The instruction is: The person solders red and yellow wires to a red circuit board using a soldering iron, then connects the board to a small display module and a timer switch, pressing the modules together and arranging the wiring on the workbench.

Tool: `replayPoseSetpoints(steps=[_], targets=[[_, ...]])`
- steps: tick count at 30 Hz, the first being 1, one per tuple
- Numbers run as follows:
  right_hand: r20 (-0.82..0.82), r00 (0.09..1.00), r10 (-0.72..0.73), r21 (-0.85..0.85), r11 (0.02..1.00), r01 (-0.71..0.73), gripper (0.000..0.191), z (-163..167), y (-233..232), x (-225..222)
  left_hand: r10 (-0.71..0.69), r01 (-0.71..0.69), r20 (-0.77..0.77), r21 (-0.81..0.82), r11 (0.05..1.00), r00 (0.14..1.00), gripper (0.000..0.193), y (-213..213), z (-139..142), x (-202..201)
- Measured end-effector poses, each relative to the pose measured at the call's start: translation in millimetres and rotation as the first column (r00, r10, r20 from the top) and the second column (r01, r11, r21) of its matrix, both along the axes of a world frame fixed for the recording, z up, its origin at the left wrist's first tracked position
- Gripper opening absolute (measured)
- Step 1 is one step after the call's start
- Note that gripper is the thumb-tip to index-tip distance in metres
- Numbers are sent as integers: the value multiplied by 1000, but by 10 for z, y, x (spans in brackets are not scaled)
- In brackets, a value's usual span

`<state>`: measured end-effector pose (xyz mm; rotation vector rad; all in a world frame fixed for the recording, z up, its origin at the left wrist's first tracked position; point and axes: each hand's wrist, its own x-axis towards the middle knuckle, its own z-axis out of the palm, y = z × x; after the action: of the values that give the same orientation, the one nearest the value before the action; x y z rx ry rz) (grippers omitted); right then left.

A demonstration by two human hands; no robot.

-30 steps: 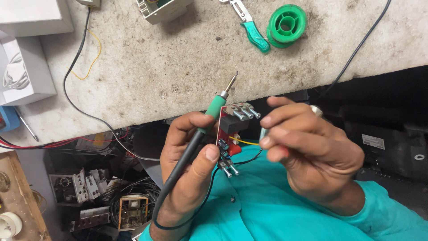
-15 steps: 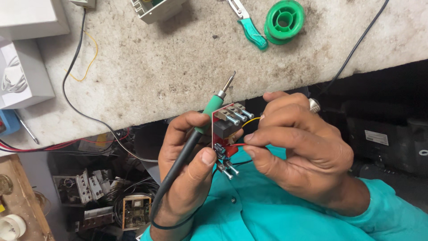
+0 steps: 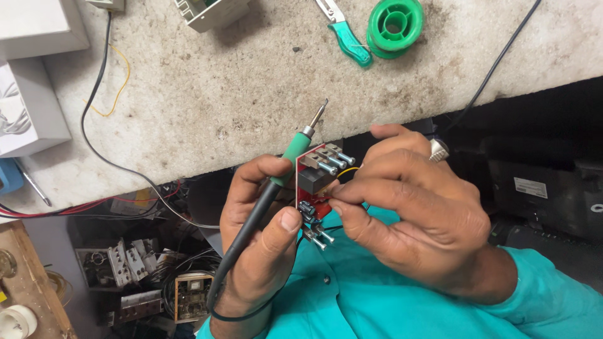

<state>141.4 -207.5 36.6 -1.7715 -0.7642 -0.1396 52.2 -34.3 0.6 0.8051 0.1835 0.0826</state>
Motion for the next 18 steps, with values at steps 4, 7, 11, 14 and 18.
replayPoseSetpoints(steps=[4,7,11,14,18], targets=[[94,995,-14,-47,999,19,19,52,11,15,-3,3,-2,-30,1000,1000,53,-13,-7,2],[168,986,-11,-101,994,29,20,95,11,28,3,-3,27,22,1000,1000,54,-13,-20,6],[197,980,-6,-130,991,32,20,134,9,35,19,-22,38,80,997,999,54,-21,-33,-15],[59,998,24,-99,995,-18,19,123,-16,40,53,-62,61,151,987,997,56,-31,-39,-44],[-193,979,72,-29,996,-79,21,-18,-67,62,106,-155,145,389,908,984,57,-66,-45,-81]])
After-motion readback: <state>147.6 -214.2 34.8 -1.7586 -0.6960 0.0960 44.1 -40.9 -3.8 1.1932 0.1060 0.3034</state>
